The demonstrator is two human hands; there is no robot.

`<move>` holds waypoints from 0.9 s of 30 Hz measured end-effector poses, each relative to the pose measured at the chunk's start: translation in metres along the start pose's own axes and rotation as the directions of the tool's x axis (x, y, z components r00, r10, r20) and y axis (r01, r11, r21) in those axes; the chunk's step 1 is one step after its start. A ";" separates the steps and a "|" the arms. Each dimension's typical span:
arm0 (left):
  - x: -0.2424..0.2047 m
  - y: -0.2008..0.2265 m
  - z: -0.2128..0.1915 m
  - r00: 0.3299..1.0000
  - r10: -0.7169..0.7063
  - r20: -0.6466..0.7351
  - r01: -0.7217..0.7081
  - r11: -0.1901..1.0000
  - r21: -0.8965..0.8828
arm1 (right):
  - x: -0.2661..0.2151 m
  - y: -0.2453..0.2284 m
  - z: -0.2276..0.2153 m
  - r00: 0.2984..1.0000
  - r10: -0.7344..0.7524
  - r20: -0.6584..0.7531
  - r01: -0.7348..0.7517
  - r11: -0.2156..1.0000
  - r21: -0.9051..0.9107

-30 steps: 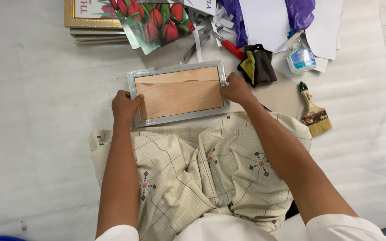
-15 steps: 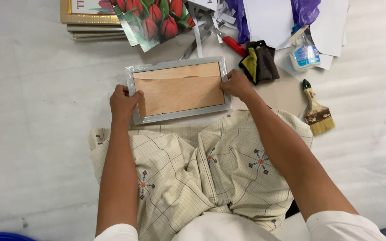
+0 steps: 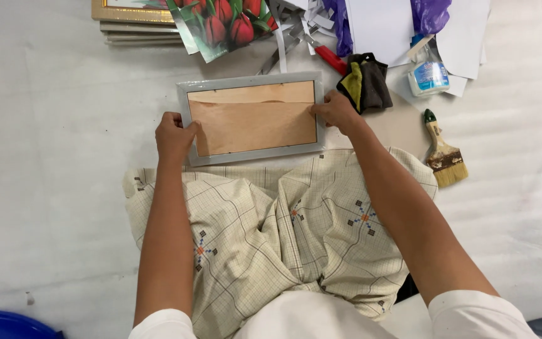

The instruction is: Assembling an art frame by applying adhesive with a brush and layering paper and cardboard components.

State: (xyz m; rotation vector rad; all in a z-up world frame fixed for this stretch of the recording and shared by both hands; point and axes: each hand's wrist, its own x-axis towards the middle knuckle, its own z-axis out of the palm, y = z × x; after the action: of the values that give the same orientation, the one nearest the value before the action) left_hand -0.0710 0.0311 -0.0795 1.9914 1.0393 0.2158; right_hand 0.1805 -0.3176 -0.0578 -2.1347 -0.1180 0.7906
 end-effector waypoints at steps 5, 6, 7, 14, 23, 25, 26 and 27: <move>-0.017 0.014 -0.008 0.998 0.044 -0.046 -0.048 0.995 -0.090 | -0.009 -0.004 -0.009 0.996 -0.075 -0.041 0.076 0.997 0.020; -0.018 0.018 -0.009 0.998 0.051 -0.048 -0.057 0.990 -0.126 | -0.011 -0.004 -0.011 0.993 -0.095 -0.069 0.097 0.995 0.031; -0.021 0.016 -0.010 0.998 0.054 -0.044 -0.059 0.990 -0.126 | -0.021 -0.011 -0.007 0.993 -0.092 -0.072 0.095 0.995 0.032; -0.014 -0.003 0.001 0.995 0.097 0.001 -0.097 0.995 0.037 | -0.024 -0.007 -0.005 0.991 -0.117 -0.070 0.123 0.988 0.093; -0.006 0.000 -0.001 0.996 0.093 0.013 -0.094 0.990 0.105 | 0.050 0.055 -0.006 0.935 -0.326 -0.140 0.264 0.903 -0.340; -0.006 0.001 0.001 0.997 0.079 0.009 -0.080 0.989 0.126 | 0.043 0.041 -0.012 0.896 -0.427 -0.122 0.312 0.800 -0.513; -0.006 0.003 -0.001 0.997 0.077 0.021 -0.079 0.989 0.128 | 0.038 0.030 -0.016 0.874 -0.430 -0.227 0.222 0.768 -0.601; -0.006 0.004 -0.003 0.997 0.074 0.033 -0.078 0.988 0.130 | 0.033 0.018 -0.019 0.835 -0.442 -0.328 0.122 0.730 -0.673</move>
State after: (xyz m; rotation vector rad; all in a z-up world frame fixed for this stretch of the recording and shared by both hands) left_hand -0.0741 0.0270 -0.0734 2.1487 0.9823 0.1632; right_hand 0.2147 -0.3307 -0.0794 -2.7862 -0.5161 -0.0079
